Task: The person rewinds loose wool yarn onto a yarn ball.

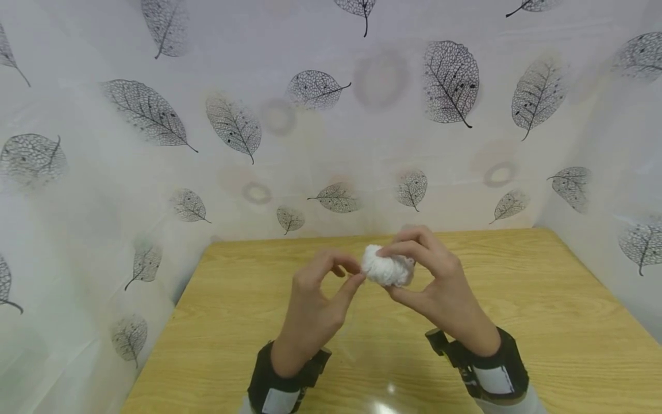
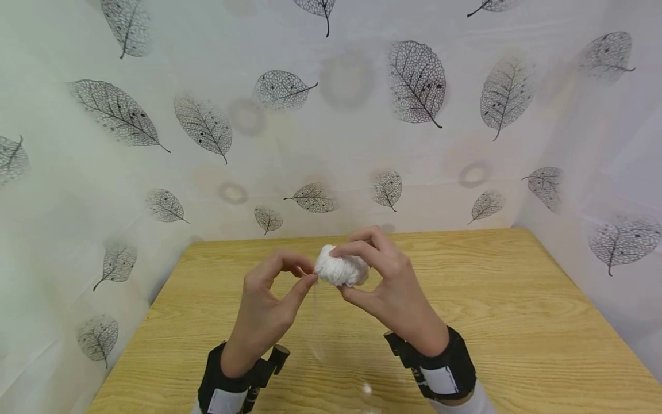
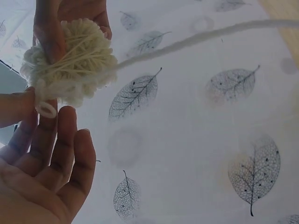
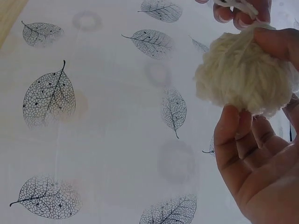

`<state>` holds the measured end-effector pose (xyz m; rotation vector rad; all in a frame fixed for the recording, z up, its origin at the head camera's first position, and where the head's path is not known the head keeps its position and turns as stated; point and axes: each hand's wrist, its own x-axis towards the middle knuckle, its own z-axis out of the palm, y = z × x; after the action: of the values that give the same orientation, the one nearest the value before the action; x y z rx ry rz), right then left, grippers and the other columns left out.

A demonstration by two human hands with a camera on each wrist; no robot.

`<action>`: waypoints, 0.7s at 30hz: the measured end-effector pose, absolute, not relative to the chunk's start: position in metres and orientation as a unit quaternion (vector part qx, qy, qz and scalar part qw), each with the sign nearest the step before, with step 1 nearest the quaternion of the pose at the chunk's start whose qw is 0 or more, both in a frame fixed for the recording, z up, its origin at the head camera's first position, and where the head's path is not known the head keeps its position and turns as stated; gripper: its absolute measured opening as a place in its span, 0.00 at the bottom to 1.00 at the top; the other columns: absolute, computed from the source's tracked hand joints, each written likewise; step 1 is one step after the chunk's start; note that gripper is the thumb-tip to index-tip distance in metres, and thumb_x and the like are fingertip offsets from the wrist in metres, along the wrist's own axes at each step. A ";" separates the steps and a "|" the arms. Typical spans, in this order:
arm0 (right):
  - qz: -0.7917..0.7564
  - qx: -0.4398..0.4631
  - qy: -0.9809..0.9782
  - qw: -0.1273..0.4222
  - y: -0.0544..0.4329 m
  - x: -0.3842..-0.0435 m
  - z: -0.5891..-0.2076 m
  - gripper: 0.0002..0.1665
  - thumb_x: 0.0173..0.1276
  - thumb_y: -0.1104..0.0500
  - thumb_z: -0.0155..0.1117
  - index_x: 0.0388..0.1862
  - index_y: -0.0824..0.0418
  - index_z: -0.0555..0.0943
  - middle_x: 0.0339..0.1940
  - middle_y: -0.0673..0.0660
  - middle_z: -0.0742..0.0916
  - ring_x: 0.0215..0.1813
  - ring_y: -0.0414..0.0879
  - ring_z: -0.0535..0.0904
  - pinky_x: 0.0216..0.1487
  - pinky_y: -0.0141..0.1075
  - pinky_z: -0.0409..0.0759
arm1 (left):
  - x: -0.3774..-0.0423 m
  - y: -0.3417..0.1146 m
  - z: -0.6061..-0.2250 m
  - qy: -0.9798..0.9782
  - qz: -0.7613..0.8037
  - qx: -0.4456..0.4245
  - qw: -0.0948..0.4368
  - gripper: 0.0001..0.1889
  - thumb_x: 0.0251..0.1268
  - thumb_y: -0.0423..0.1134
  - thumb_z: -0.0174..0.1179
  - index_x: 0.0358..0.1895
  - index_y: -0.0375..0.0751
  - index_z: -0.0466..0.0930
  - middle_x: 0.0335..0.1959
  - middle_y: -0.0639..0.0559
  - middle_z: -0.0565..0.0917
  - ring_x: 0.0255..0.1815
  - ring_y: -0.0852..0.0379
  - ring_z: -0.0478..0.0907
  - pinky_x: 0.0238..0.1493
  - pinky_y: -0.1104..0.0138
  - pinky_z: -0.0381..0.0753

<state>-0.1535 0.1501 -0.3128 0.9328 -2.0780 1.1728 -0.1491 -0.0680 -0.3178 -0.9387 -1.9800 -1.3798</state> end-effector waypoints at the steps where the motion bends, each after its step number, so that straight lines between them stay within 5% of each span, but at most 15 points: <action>1: 0.437 0.349 -0.776 0.292 0.150 -0.154 -0.313 0.29 0.47 0.71 0.79 0.50 0.57 0.85 0.51 0.55 0.81 0.52 0.47 0.78 0.51 0.29 0.78 | -0.149 -0.068 -0.318 -0.736 -0.511 -0.350 0.273 0.10 0.62 0.25 0.69 0.43 0.37 0.81 0.38 0.48 0.86 0.40 0.56 0.83 0.42 0.63 0.84; 15: 0.405 0.314 -0.757 0.405 0.147 -0.157 -0.314 0.26 0.47 0.73 0.73 0.48 0.60 0.86 0.51 0.64 0.80 0.55 0.57 0.74 0.56 0.30 0.73 | -0.150 -0.069 -0.318 -0.748 -0.498 -0.346 0.271 0.08 0.63 0.24 0.64 0.36 0.41 0.82 0.37 0.53 0.84 0.39 0.58 0.79 0.41 0.66 0.81; 21: 0.421 0.276 -0.749 0.430 0.149 -0.160 -0.315 0.22 0.54 0.67 0.72 0.50 0.66 0.83 0.52 0.67 0.80 0.56 0.53 0.75 0.58 0.30 0.73 | -0.150 -0.068 -0.318 -0.721 -0.501 -0.376 0.296 0.08 0.62 0.23 0.59 0.37 0.41 0.81 0.34 0.53 0.86 0.37 0.58 0.82 0.39 0.60 0.84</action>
<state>-0.1600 0.1495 -0.3151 0.6885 -1.8687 1.0508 -0.1500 -0.0680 -0.3176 -1.0011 -1.9175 -1.3329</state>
